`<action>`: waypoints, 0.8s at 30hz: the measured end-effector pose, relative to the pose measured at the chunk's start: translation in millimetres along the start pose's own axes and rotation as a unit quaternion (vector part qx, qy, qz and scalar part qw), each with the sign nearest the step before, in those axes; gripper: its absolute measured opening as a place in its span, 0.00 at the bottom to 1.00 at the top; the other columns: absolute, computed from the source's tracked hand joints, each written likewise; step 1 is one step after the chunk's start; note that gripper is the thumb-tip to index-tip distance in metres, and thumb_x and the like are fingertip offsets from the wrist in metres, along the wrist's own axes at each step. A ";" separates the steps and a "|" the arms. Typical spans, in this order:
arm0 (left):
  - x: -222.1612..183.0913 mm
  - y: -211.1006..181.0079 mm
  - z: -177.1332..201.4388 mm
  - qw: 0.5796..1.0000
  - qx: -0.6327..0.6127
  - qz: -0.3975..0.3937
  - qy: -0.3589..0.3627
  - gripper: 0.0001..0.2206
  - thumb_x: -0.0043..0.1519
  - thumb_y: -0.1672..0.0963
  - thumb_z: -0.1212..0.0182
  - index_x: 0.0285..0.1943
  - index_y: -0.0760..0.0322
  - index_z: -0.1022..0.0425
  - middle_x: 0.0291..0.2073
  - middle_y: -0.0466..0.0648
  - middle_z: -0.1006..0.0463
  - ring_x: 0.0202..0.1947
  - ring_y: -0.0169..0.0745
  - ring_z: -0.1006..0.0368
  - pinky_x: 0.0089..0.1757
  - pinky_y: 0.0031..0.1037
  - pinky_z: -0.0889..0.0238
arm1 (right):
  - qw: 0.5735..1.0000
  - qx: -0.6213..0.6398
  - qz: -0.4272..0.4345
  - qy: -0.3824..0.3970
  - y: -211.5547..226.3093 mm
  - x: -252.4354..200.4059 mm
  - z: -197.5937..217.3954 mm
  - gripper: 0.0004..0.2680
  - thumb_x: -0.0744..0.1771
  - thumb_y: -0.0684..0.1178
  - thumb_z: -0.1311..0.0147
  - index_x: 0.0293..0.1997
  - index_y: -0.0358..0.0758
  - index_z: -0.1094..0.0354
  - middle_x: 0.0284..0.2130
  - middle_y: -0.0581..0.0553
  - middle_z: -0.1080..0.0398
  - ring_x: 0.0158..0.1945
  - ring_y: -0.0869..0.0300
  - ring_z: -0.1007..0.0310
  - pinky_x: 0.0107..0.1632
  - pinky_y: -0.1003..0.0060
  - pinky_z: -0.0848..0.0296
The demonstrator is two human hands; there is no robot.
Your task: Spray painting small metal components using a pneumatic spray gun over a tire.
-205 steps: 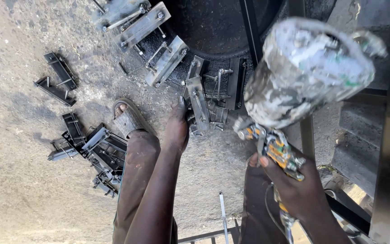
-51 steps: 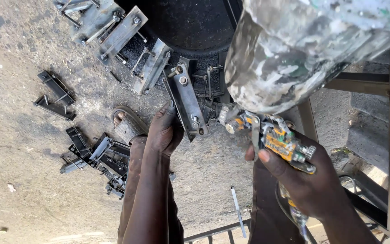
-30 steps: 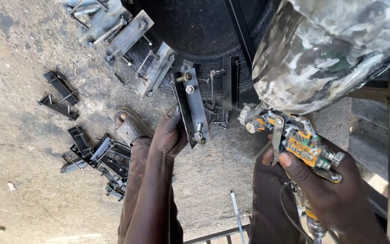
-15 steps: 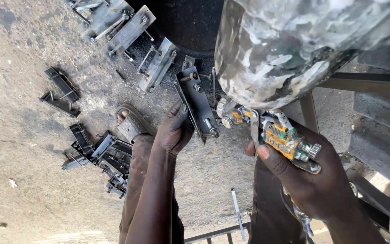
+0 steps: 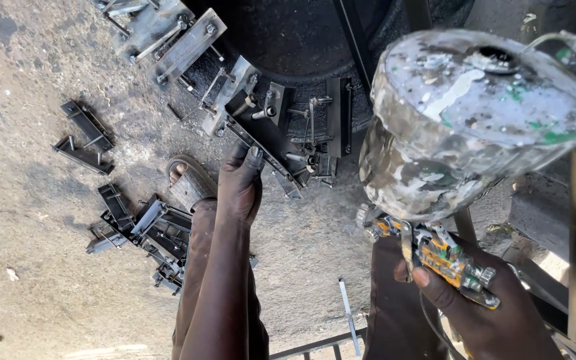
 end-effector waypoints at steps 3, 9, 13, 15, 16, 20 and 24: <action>-1.7 0.5 2.9 1.000 0.023 -0.003 -0.013 0.19 0.64 0.57 0.33 0.65 0.66 0.26 0.59 0.49 0.22 0.62 0.40 0.29 0.65 0.34 0.41 | 1.000 0.002 -0.014 -0.018 -6.6 -3.3 3.7 0.11 0.61 0.41 0.37 0.46 0.36 0.17 0.38 0.45 0.12 0.56 0.67 0.18 0.67 0.71 0.32; -8.4 4.9 -5.9 0.997 -0.040 0.063 -0.012 0.11 0.67 0.57 0.37 0.57 0.66 0.22 0.47 0.43 0.18 0.45 0.30 0.25 0.51 0.24 0.34 | 0.985 -0.005 0.149 0.088 9.9 10.4 -7.6 0.09 0.65 0.49 0.44 0.38 0.39 0.16 0.40 0.50 0.13 0.55 0.64 0.17 0.64 0.66 0.31; -6.9 8.7 -3.2 0.995 -0.068 0.068 -0.003 0.12 0.69 0.57 0.39 0.59 0.67 0.24 0.46 0.43 0.18 0.44 0.29 0.25 0.50 0.24 0.32 | 0.989 -0.031 0.132 0.056 5.1 5.8 3.9 0.07 0.64 0.46 0.41 0.35 0.37 0.15 0.36 0.49 0.12 0.54 0.65 0.17 0.66 0.69 0.33; -6.5 7.2 -5.6 0.994 -0.082 0.066 -0.006 0.12 0.67 0.57 0.37 0.57 0.68 0.23 0.45 0.44 0.18 0.47 0.30 0.24 0.52 0.25 0.31 | 0.997 -0.081 0.015 0.003 3.8 -0.9 12.7 0.08 0.63 0.47 0.41 0.31 0.39 0.12 0.43 0.55 0.11 0.60 0.70 0.21 0.69 0.71 0.40; -7.3 8.0 -5.6 0.994 -0.082 0.067 -0.006 0.12 0.67 0.57 0.37 0.57 0.68 0.23 0.45 0.44 0.18 0.47 0.30 0.24 0.52 0.25 0.31 | 0.997 -0.081 0.014 0.002 1.9 -0.5 12.7 0.08 0.63 0.47 0.41 0.31 0.39 0.12 0.43 0.55 0.11 0.60 0.70 0.21 0.69 0.71 0.40; -8.3 10.7 -3.1 0.994 -0.096 0.059 0.008 0.14 0.68 0.57 0.37 0.61 0.67 0.24 0.49 0.44 0.18 0.50 0.32 0.23 0.53 0.25 0.31 | 0.998 -0.053 -0.017 0.020 -10.6 1.1 7.9 0.07 0.62 0.46 0.37 0.33 0.38 0.11 0.41 0.54 0.09 0.57 0.70 0.18 0.67 0.73 0.36; -7.4 9.1 0.0 0.995 -0.075 0.059 -0.002 0.18 0.67 0.57 0.36 0.66 0.64 0.27 0.56 0.43 0.19 0.51 0.30 0.24 0.51 0.25 0.32 | 0.996 -0.076 -0.011 0.048 -13.9 7.0 4.5 0.09 0.61 0.49 0.37 0.33 0.39 0.10 0.46 0.57 0.10 0.75 0.82 0.36 0.73 0.74 0.44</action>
Point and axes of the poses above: each hand's wrist, its own x-axis towards the middle knuckle, its own z-axis out of the back of the hand, y = z × x, the point moved 8 cm from there along x, towards the middle knuckle
